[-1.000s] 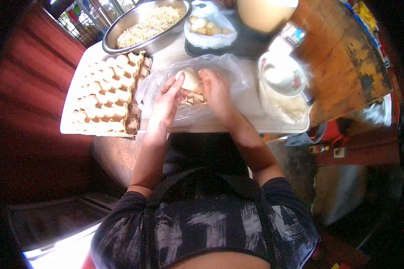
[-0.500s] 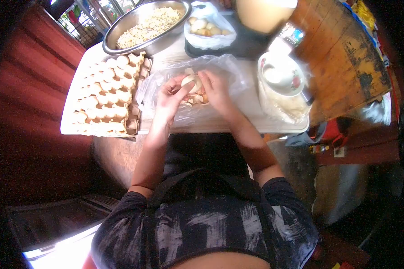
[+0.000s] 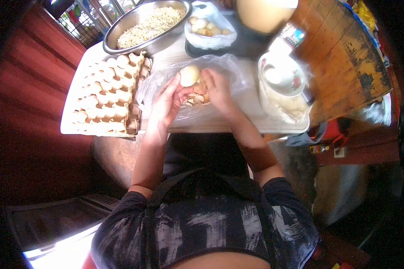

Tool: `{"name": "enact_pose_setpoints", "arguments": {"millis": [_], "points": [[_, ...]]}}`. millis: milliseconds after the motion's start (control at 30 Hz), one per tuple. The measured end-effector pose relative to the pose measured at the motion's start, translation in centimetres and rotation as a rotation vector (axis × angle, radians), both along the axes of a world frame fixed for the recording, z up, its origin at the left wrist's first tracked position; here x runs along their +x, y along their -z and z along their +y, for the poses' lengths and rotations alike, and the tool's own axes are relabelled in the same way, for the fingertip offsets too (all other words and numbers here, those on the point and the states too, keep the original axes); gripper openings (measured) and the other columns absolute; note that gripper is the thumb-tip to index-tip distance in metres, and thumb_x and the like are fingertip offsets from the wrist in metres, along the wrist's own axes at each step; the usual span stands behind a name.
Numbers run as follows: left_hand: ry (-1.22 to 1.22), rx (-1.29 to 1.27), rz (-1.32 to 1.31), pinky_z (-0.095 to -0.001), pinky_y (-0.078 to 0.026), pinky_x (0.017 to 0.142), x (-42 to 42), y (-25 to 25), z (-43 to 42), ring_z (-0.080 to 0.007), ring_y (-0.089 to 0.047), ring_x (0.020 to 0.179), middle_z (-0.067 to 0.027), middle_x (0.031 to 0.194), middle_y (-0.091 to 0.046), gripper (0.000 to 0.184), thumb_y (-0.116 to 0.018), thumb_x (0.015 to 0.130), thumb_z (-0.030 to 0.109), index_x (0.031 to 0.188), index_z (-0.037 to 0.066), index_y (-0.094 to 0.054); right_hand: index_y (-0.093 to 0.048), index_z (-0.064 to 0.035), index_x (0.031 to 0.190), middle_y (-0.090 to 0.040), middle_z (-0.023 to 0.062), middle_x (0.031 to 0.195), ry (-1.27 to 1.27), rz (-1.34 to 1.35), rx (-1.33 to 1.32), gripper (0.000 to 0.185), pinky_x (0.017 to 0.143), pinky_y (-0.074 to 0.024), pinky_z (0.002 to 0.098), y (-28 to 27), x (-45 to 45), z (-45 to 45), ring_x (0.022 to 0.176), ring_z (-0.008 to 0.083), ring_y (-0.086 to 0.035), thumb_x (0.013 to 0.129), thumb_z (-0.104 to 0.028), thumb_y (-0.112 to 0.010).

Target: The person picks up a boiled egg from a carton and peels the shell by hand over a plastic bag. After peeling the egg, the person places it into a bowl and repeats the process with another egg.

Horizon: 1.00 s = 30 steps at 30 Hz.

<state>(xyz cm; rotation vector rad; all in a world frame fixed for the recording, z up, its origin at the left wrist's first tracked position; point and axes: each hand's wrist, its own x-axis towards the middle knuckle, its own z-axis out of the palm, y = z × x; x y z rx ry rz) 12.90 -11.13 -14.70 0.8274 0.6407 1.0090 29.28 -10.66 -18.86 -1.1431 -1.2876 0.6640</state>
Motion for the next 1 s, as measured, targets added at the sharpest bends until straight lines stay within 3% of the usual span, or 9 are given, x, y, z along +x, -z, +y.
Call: {"name": "enact_pose_setpoints", "arguments": {"millis": [167, 400, 467, 567, 700, 767, 867, 933, 1000], "points": [[0.028, -0.048, -0.126, -0.0214, -0.047, 0.068, 0.1, 1.1, 0.5, -0.0138, -0.064, 0.087, -0.0073, 0.103, -0.066, 0.038, -0.054, 0.094, 0.030, 0.120, 0.003, -0.052, -0.060, 0.0017, 0.094, -0.063, 0.0210, 0.084, 0.051, -0.169, 0.089, 0.029, 0.068, -0.0459, 0.0413, -0.5, 0.2, -0.3, 0.077, 0.0376, -0.061, 0.095, -0.025, -0.048], [0.096, -0.066, -0.279, -0.0243, -0.049, 0.071, -0.7, 2.0, 1.1, -0.0181, -0.063, 0.092, -0.0113, 0.112, -0.062, 0.037, -0.048, 0.096, 0.025, 0.125, 0.001, -0.047, -0.061, 0.0006, 0.096, -0.063, 0.0180, 0.084, 0.061, -0.111, 0.206, 0.018, 0.069, -0.0476, 0.0395, -0.3, -0.1, 0.0, 0.078, 0.0352, -0.062, 0.092, -0.015, -0.051], [0.128, -0.084, -0.340, -0.0247, -0.049, 0.072, -0.7, 1.9, 1.2, -0.0186, -0.063, 0.092, -0.0119, 0.113, -0.061, 0.037, -0.047, 0.096, 0.024, 0.125, 0.000, -0.047, -0.063, -0.0004, 0.098, -0.063, 0.0148, 0.087, 0.139, -0.332, 0.266, 0.016, 0.075, -0.0464, 0.0352, -0.5, 0.1, -0.1, 0.081, 0.0276, -0.061, 0.091, -0.012, -0.054], [0.144, -0.067, -0.332, -0.0245, -0.050, 0.071, -0.6, 1.4, 1.1, -0.0187, -0.063, 0.092, -0.0118, 0.113, -0.061, 0.037, -0.047, 0.096, 0.024, 0.125, 0.000, -0.047, -0.063, -0.0010, 0.096, -0.060, 0.0175, 0.093, 0.221, -0.511, 0.373, 0.018, 0.079, -0.0439, 0.0405, -0.8, 0.1, -0.4, 0.088, 0.0335, -0.057, 0.090, -0.015, -0.052], [0.165, -0.077, -0.242, -0.0241, -0.050, 0.069, -0.1, 1.7, 1.2, -0.0184, -0.064, 0.088, -0.0110, 0.108, -0.062, 0.039, -0.048, 0.096, 0.027, 0.124, 0.001, -0.047, -0.062, 0.0010, 0.096, -0.058, 0.0177, 0.095, 0.209, -0.359, 0.466, 0.021, 0.081, -0.0416, 0.0414, -1.1, -0.1, -0.3, 0.089, 0.0339, -0.054, 0.091, -0.016, -0.050], [0.180, -0.085, -0.226, -0.0237, -0.050, 0.069, 0.3, 1.9, 1.1, -0.0178, -0.064, 0.087, -0.0101, 0.106, -0.063, 0.040, -0.050, 0.095, 0.029, 0.125, 0.001, -0.047, -0.061, 0.0028, 0.094, -0.057, 0.0178, 0.094, 0.063, -0.235, 0.372, 0.024, 0.078, -0.0422, 0.0419, -1.1, -0.2, -0.5, 0.087, 0.0351, -0.054, 0.092, -0.017, -0.048], [0.116, -0.057, -0.142, -0.0229, -0.052, 0.070, 1.1, 1.4, 0.2, -0.0177, -0.064, 0.088, -0.0103, 0.101, -0.064, 0.035, -0.050, 0.096, 0.026, 0.119, 0.000, -0.051, -0.059, 0.0037, 0.094, -0.056, 0.0186, 0.093, 0.016, -0.233, 0.338, 0.025, 0.075, -0.0426, 0.0423, -1.7, -0.2, -1.0, 0.084, 0.0365, -0.054, 0.093, -0.017, -0.046], [0.034, -0.013, 0.108, -0.0218, -0.053, 0.069, 1.5, 0.8, -0.4, -0.0172, -0.066, 0.088, -0.0090, 0.100, -0.064, 0.033, -0.059, 0.092, 0.022, 0.116, 0.001, -0.052, -0.058, 0.0040, 0.094, -0.055, 0.0190, 0.091, 0.042, -0.242, 0.359, 0.025, 0.074, -0.0427, 0.0425, -1.4, -0.3, -1.0, 0.083, 0.0369, -0.054, 0.094, -0.017, -0.045], [0.041, -0.002, 0.111, -0.0216, -0.053, 0.068, 1.5, 1.0, -0.3, -0.0173, -0.066, 0.088, -0.0086, 0.100, -0.064, 0.032, -0.061, 0.090, 0.020, 0.115, 0.002, -0.053, -0.058, 0.0043, 0.093, -0.054, 0.0195, 0.089, 0.069, -0.251, 0.380, 0.025, 0.073, -0.0428, 0.0427, -0.9, -0.4, -0.8, 0.082, 0.0373, -0.053, 0.094, -0.017, -0.045]]}}
